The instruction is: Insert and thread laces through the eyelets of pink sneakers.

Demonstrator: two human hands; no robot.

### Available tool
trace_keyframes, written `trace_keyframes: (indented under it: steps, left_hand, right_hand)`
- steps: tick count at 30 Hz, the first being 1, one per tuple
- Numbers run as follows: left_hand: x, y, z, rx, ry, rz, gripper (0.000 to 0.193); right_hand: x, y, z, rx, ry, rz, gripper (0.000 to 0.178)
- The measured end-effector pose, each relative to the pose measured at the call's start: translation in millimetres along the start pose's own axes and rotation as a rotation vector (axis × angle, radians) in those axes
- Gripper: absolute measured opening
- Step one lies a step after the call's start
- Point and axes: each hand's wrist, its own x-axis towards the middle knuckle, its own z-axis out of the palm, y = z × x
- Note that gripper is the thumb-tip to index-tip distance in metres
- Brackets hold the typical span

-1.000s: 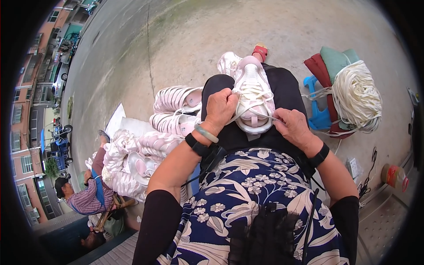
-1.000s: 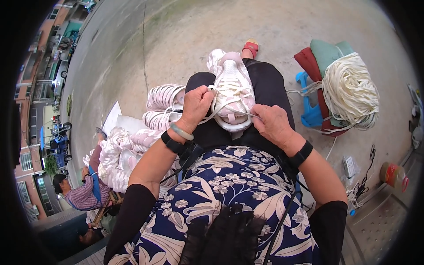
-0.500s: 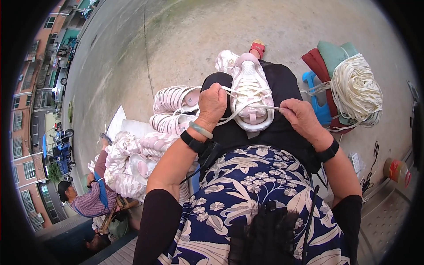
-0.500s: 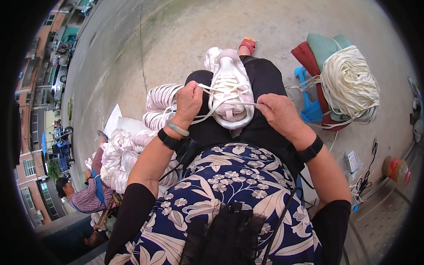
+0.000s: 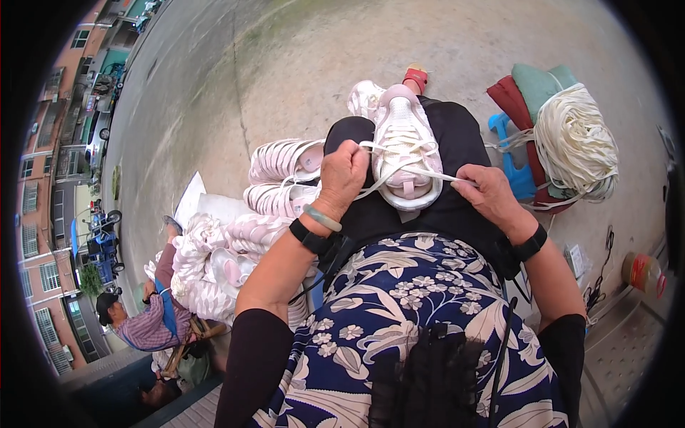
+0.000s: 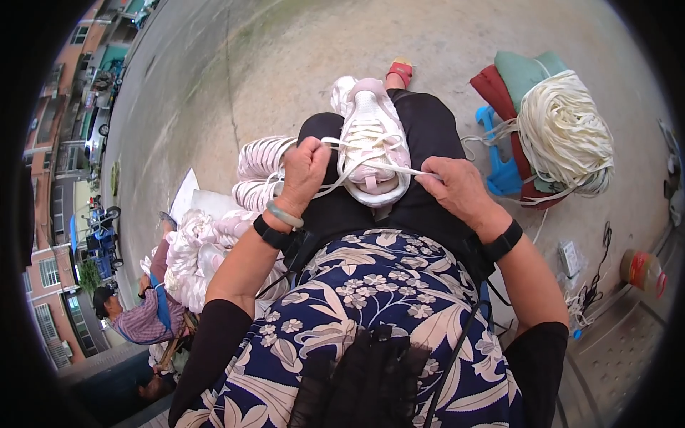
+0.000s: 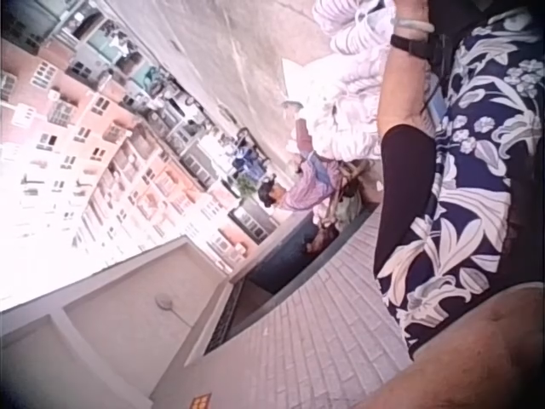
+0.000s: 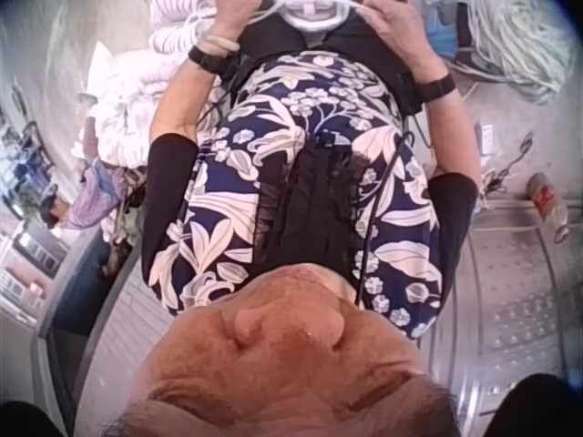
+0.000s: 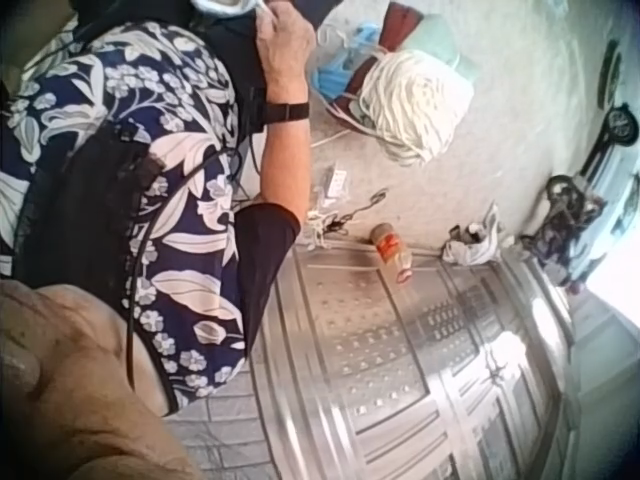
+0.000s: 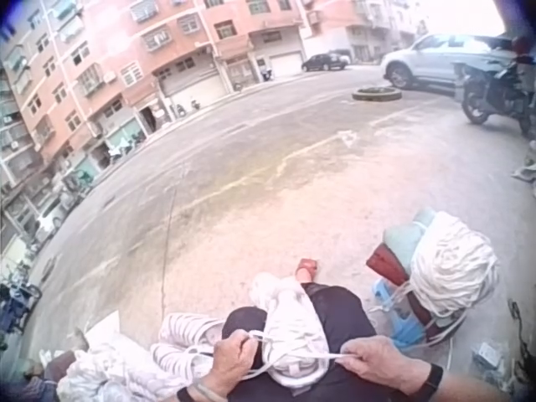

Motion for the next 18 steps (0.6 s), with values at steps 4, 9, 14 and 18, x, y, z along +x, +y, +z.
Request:
trace_keyframes:
  steps: [4,9,14,18]
  left_hand:
    - [-20.1,7.8,-9.2,0.072,-0.217,0.108,0.022]
    - [-24.8,6.2,-11.4,0.195,-0.24,0.348,0.02]
    - [-20.4,16.1,-22.6,0.039,-0.343,0.311,0.009]
    - [-15.2,43.3,-38.1,-0.371,-0.776,0.07,0.007]
  right_hand:
    - [0.6,3.8,2.0,0.035,-0.026,0.088,0.015]
    - [-0.5,11.1,3.8,-0.039,-0.015,0.05,0.014]
    - [4.1,15.0,-1.2,-0.197,0.214,-0.043,0.008]
    - [20.4,0.7,-5.7,-0.158,0.345,-0.104,0.007]
